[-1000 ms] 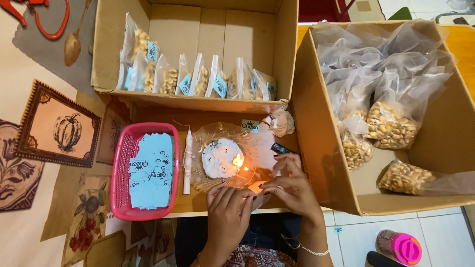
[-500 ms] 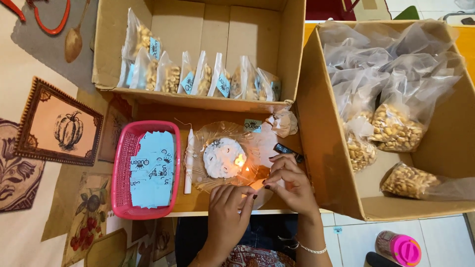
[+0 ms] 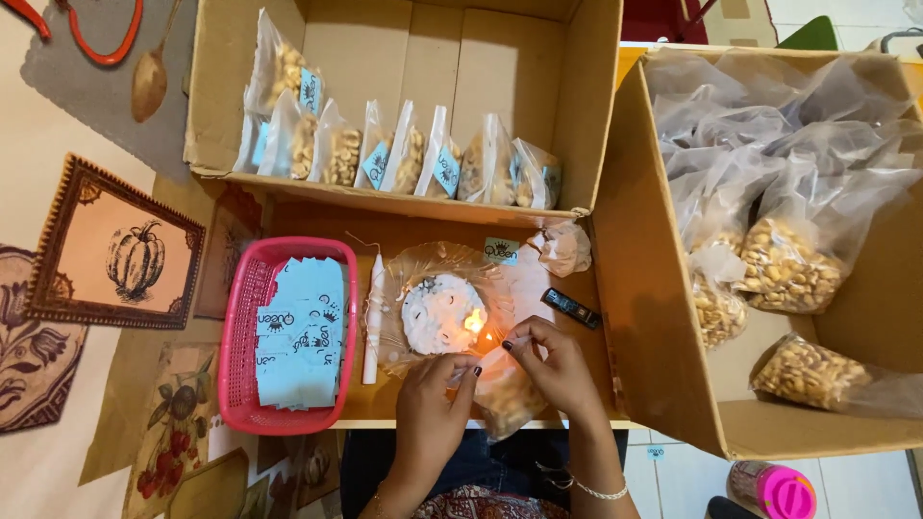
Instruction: Sealing small plastic bags of cashews using a candle flame and placing them into a cardboard box.
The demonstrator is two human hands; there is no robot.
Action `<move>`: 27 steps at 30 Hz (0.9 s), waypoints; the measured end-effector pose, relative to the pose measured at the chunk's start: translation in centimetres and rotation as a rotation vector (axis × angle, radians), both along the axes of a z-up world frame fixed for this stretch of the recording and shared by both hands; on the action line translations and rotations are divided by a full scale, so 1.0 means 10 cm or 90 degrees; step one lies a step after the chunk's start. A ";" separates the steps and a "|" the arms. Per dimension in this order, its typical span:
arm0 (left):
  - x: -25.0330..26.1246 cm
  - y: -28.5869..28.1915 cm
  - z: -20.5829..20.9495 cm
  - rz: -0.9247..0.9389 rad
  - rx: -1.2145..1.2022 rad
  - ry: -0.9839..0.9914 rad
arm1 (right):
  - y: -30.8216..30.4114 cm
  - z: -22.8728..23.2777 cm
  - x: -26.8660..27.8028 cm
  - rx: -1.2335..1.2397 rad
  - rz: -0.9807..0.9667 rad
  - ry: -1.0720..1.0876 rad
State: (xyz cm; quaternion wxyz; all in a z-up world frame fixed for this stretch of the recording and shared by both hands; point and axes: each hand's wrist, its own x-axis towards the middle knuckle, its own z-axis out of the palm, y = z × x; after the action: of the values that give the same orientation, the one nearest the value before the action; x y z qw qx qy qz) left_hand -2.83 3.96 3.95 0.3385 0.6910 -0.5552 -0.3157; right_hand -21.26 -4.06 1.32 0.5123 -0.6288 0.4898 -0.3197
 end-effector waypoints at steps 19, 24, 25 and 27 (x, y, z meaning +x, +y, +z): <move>0.01 -0.13 -0.40 0.064 0.109 0.005 | -0.18 0.01 0.19 0.100 -0.021 0.282; 0.05 -0.13 -0.43 0.081 0.123 0.036 | -0.23 -0.10 0.19 0.008 0.013 0.320; 0.05 -0.14 -0.42 0.082 0.124 0.036 | -0.23 -0.11 0.20 0.009 0.013 0.320; 0.06 -0.16 -0.40 0.085 0.136 0.052 | -0.24 -0.11 0.23 -0.012 0.022 0.346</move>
State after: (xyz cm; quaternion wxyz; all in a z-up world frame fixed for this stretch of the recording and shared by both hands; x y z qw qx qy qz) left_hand -2.21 2.40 -0.07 0.3056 0.7452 -0.4570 -0.3773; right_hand -18.92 -6.46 0.23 0.3616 -0.7047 0.5953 -0.1349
